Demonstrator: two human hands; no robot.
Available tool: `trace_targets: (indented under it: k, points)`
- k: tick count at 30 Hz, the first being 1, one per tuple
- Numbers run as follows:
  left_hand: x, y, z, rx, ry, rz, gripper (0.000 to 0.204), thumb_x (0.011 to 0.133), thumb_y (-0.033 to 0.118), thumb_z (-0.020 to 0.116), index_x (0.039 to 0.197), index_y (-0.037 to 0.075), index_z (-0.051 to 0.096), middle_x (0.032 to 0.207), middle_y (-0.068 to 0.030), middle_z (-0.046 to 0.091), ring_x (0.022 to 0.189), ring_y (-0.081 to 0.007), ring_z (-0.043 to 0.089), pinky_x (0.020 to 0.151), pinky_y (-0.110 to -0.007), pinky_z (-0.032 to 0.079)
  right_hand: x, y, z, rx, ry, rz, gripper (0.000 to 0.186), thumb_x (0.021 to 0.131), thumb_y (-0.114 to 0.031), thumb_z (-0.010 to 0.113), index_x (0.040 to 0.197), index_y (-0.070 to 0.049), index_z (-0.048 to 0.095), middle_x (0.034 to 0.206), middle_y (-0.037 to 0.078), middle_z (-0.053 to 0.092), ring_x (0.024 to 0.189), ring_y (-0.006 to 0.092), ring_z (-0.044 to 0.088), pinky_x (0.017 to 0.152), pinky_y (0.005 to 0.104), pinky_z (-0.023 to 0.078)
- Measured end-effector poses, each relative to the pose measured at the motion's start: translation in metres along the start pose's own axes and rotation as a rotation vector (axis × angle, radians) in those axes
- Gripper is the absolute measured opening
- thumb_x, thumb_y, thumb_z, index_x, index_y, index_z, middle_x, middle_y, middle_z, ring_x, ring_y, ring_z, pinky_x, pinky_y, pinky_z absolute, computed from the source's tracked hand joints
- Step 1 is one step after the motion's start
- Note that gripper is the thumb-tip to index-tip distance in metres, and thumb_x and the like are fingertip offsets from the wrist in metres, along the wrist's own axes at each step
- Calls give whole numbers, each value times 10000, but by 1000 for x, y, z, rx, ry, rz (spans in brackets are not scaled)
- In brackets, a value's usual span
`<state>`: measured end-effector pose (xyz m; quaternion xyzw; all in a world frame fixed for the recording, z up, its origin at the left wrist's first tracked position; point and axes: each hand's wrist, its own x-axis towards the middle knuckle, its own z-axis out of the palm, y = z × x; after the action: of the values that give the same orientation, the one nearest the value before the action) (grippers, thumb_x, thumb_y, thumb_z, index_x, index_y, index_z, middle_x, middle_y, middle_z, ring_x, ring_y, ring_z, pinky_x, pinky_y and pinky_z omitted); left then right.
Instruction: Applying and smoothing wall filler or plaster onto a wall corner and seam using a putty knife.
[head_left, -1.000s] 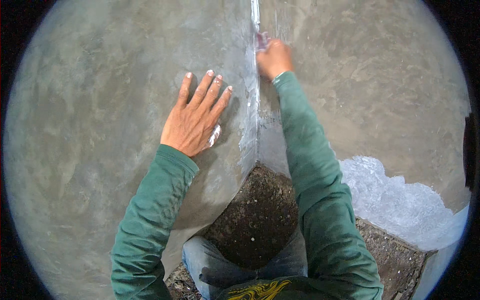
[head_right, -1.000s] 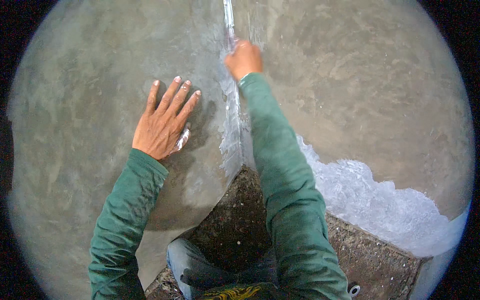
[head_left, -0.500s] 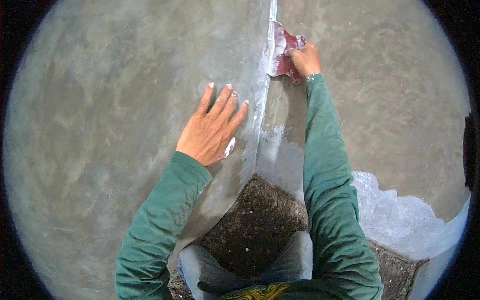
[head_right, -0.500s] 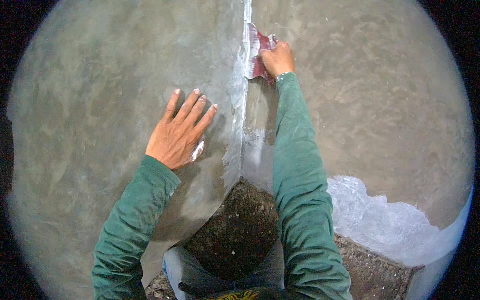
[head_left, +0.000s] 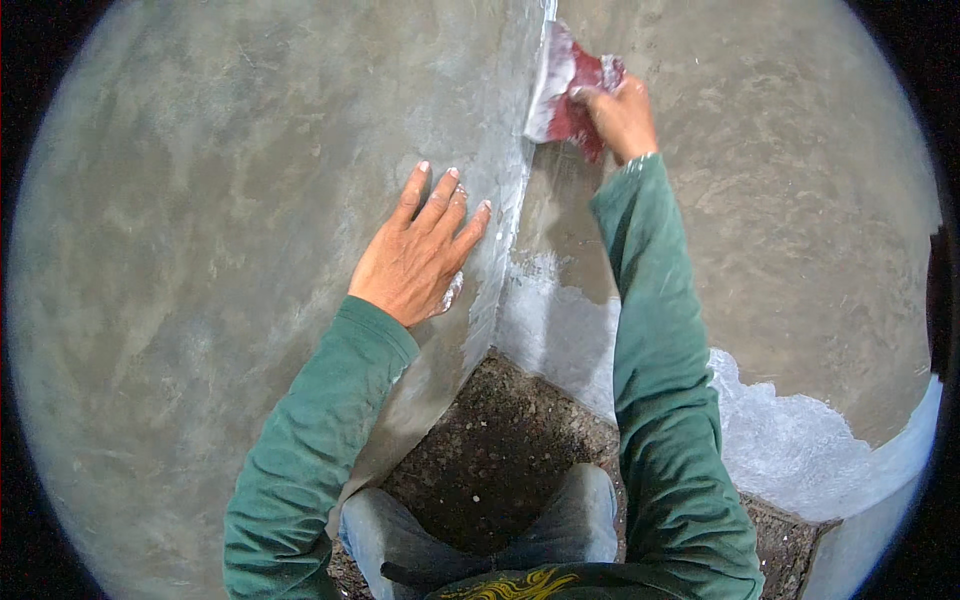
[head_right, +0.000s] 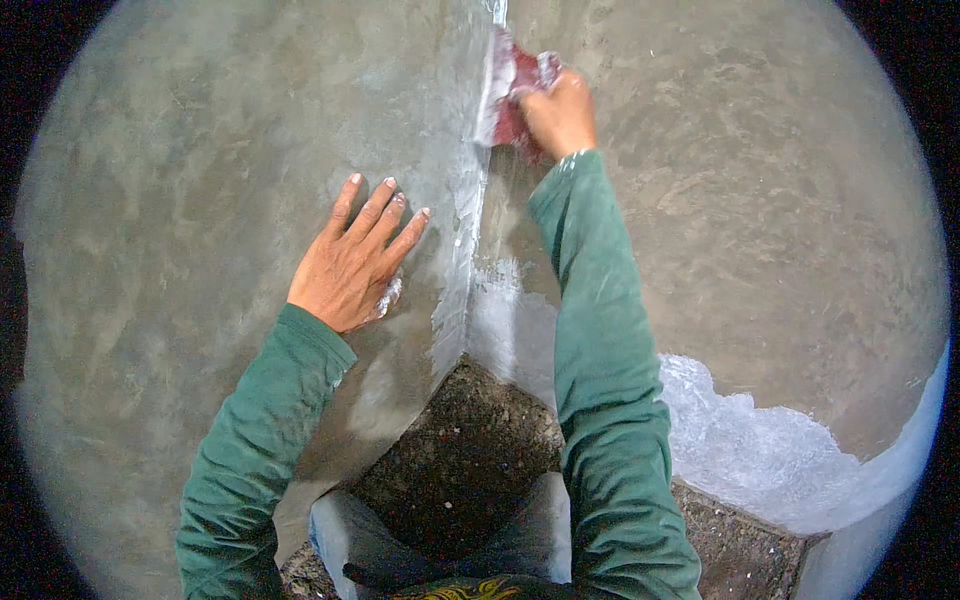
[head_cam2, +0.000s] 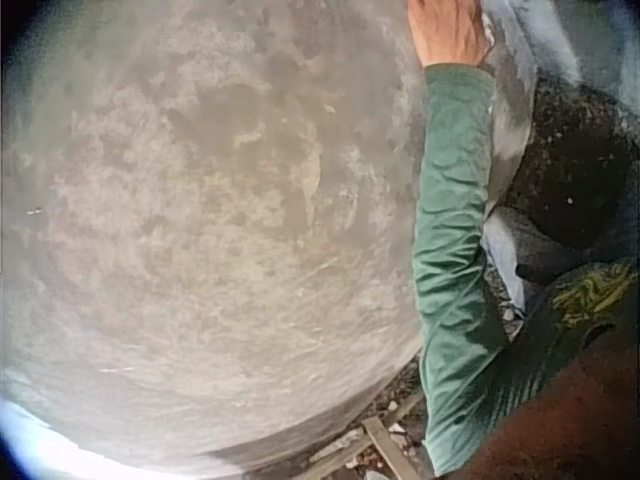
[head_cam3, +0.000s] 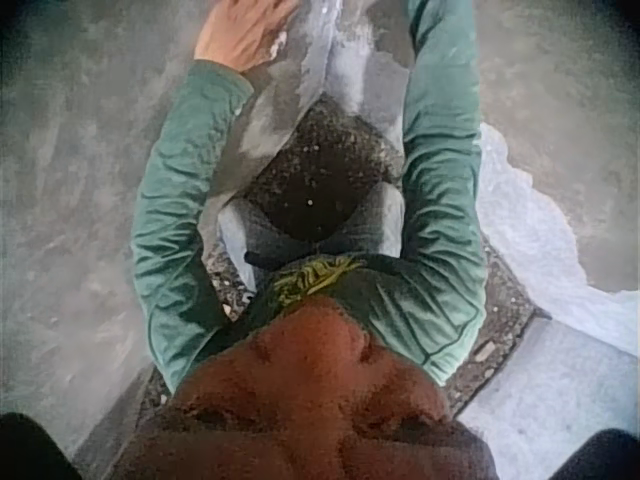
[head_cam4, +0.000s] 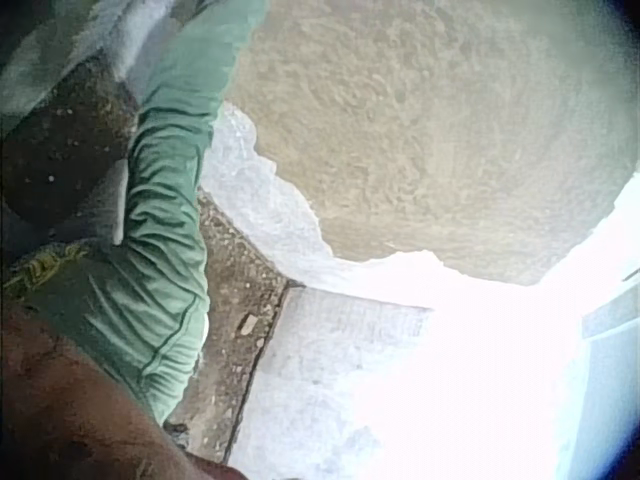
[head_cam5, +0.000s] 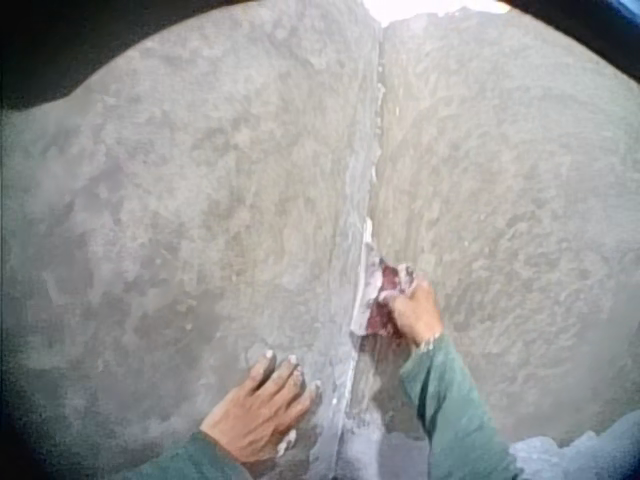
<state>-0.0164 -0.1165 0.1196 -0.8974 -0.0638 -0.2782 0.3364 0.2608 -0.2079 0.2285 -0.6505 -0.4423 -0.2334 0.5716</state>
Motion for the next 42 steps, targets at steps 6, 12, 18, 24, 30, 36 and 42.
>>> trace_targets:
  k: [6,12,18,24,30,36,42]
  points:
    - [4,1,-4,27,-13,14,767,759,402,706,1419,171,392,1346,-62,496,1361,-247,352,1198,-501,157,54,7,5,-215,17,25,279,670,-182,627,748,86,648,760,291,648,791,431,662,746,463,512]
    - [-2,-2,-2,27,-38,4,767,756,392,704,1420,170,393,1340,-63,500,1357,-247,358,1197,-499,160,28,-23,14,-164,-52,-102,236,708,-160,670,782,63,668,768,209,680,706,305,676,696,394,521]
    - [3,2,0,34,-15,14,743,772,391,692,1418,171,397,1336,-64,503,1353,-245,363,1197,-497,161,63,-18,-14,-257,-111,78,300,686,-170,622,826,91,668,796,276,672,746,385,678,724,430,525]
    - [-1,-1,2,60,-32,7,727,786,390,682,1419,175,398,1332,-57,504,1354,-241,361,1200,-494,157,28,-60,29,-231,-5,-137,304,699,-200,663,814,82,672,860,282,674,841,398,674,760,440,530]
    - [2,3,-4,47,-33,14,734,786,385,685,1425,178,390,1337,-55,500,1358,-239,356,1201,-492,155,73,-39,-20,-270,-12,-16,300,690,-212,622,776,69,683,816,267,681,824,400,679,769,445,530]
    - [1,1,-1,101,-66,22,741,786,410,678,1426,174,388,1351,-55,490,1360,-239,354,1202,-497,153,60,-69,32,-479,103,-192,332,685,-205,612,866,65,679,896,276,673,860,408,671,808,442,524]
    - [0,0,-4,128,-72,17,724,803,430,660,1424,177,388,1372,-55,475,1368,-237,341,1203,-501,146,32,-39,-33,-45,-115,-32,258,705,-175,614,802,53,684,742,220,677,708,339,673,660,420,510]
